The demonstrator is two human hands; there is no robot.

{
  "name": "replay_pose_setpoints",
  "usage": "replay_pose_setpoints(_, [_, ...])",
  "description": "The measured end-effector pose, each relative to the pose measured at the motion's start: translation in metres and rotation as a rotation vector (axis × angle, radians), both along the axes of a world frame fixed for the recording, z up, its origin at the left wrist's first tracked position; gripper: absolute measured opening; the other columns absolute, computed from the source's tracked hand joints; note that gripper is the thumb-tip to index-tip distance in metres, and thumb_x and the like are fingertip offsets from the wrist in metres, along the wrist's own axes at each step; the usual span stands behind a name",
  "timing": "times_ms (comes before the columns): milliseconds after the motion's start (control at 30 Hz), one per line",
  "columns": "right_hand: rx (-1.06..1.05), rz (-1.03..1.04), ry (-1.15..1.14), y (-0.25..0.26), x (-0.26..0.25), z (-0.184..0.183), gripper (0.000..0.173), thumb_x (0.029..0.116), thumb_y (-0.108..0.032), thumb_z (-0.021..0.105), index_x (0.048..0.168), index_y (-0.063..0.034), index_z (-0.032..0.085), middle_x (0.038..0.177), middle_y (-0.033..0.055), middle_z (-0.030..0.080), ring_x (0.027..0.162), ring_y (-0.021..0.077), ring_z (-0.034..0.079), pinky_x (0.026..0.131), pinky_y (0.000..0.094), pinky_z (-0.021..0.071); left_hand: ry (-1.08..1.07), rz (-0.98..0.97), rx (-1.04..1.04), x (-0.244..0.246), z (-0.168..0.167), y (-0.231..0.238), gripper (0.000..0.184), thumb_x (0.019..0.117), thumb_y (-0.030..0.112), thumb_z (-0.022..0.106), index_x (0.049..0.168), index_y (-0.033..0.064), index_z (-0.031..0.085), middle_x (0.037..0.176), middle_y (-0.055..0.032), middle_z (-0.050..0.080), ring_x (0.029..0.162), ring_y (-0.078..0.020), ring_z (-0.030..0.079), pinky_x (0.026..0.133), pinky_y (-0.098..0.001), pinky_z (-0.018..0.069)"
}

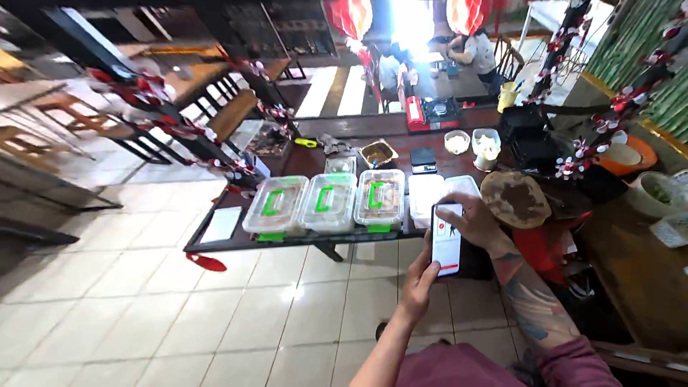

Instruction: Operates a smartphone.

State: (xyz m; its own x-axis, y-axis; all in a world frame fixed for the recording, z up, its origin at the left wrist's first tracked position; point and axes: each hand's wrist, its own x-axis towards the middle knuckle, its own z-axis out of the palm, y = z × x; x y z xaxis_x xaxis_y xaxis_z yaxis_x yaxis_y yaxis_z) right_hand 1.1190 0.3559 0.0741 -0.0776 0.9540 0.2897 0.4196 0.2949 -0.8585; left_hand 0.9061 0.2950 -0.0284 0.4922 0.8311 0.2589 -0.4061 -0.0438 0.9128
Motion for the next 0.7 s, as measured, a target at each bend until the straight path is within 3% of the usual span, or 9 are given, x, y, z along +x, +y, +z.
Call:
replay_pose_setpoints(100, [0.035,-0.046,-0.039,0.005,-0.002,-0.015,0.034,0.0932,-0.048,0.072,0.115,-0.0217,0.075,0.109,-0.0078,0.075,0.101,0.0047,0.07,0.094,0.034,0.0598,0.025,0.041,-0.011,-0.007,-0.014,-0.001,0.065,0.1071,0.039,0.049,0.163,0.0115,0.028,0.154,-0.0162,0.048,0.123,-0.0361,0.064,0.088,-0.0558,0.0631])
replay_pose_setpoints(167, [0.083,-0.028,-0.005,0.008,-0.002,-0.021,0.033,0.0962,-0.047,0.067,0.118,-0.0231,0.074,0.113,-0.0092,0.074,0.106,0.005,0.069,0.098,0.0342,0.0586,0.011,0.061,-0.062,-0.006,-0.006,-0.004,0.065,0.1061,0.038,0.05,0.163,0.0145,0.03,0.155,-0.0142,0.049,0.123,-0.0368,0.064,0.086,-0.0575,0.0634])
replay_pose_setpoints(300, [0.025,0.0,0.156,0.003,-0.004,-0.036,0.046,0.1017,-0.045,0.059,0.145,-0.03,0.055,0.135,-0.0073,0.065,0.124,0.0139,0.062,0.102,0.041,0.0566,0.023,0.104,-0.186,-0.004,0.028,-0.018,0.068,0.1035,0.034,0.047,0.164,0.0164,0.023,0.155,-0.0142,0.049,0.123,-0.0377,0.064,0.084,-0.0588,0.0625])
replay_pose_setpoints(367, [0.023,-0.024,0.194,-0.009,-0.005,-0.035,0.051,0.1024,-0.044,0.057,0.151,-0.0312,0.047,0.145,-0.0075,0.058,0.131,0.0166,0.058,0.104,0.0441,0.0549,-0.017,0.082,-0.185,-0.007,0.029,-0.019,0.071,0.1039,0.036,0.047,0.166,0.0173,0.017,0.156,-0.015,0.046,0.125,-0.0394,0.062,0.083,-0.0606,0.0621])
replay_pose_setpoints(533, [0.07,-0.135,0.108,-0.051,-0.006,-0.041,0.056,0.1004,-0.049,0.057,0.153,-0.0316,0.046,0.156,-0.0082,0.047,0.144,0.0157,0.043,0.118,0.0455,0.0406,-0.078,0.068,-0.179,-0.013,0.03,-0.024,0.079,0.1026,0.038,0.051,0.166,0.015,0.01,0.152,-0.0185,0.05,0.119,-0.0402,0.065,0.075,-0.0591,0.0635])
replay_pose_setpoints(633, [0.239,-0.195,0.005,-0.063,-0.007,-0.058,0.051,0.0995,-0.045,0.058,0.147,-0.0265,0.054,0.154,-0.0066,0.051,0.146,0.0191,0.041,0.122,0.0493,0.0346,-0.123,0.064,-0.176,-0.014,0.031,-0.028,0.085,0.1005,0.039,0.057,0.166,0.0148,0.008,0.152,-0.0204,0.049,0.118,-0.0418,0.065,0.073,-0.0595,0.0634])
replay_pose_setpoints(700, [0.319,-0.253,-0.093,-0.068,-0.008,-0.067,0.048,0.0997,-0.047,0.056,0.145,-0.0296,0.057,0.152,-0.01,0.052,0.145,0.0186,0.042,0.122,0.0528,0.0322,-0.138,0.062,-0.159,-0.014,0.032,-0.029,0.087,0.0987,0.036,0.058,0.166,0.0169,0.006,0.152,-0.0207,0.049,0.118,-0.042,0.065,0.074,-0.0593,0.0631])
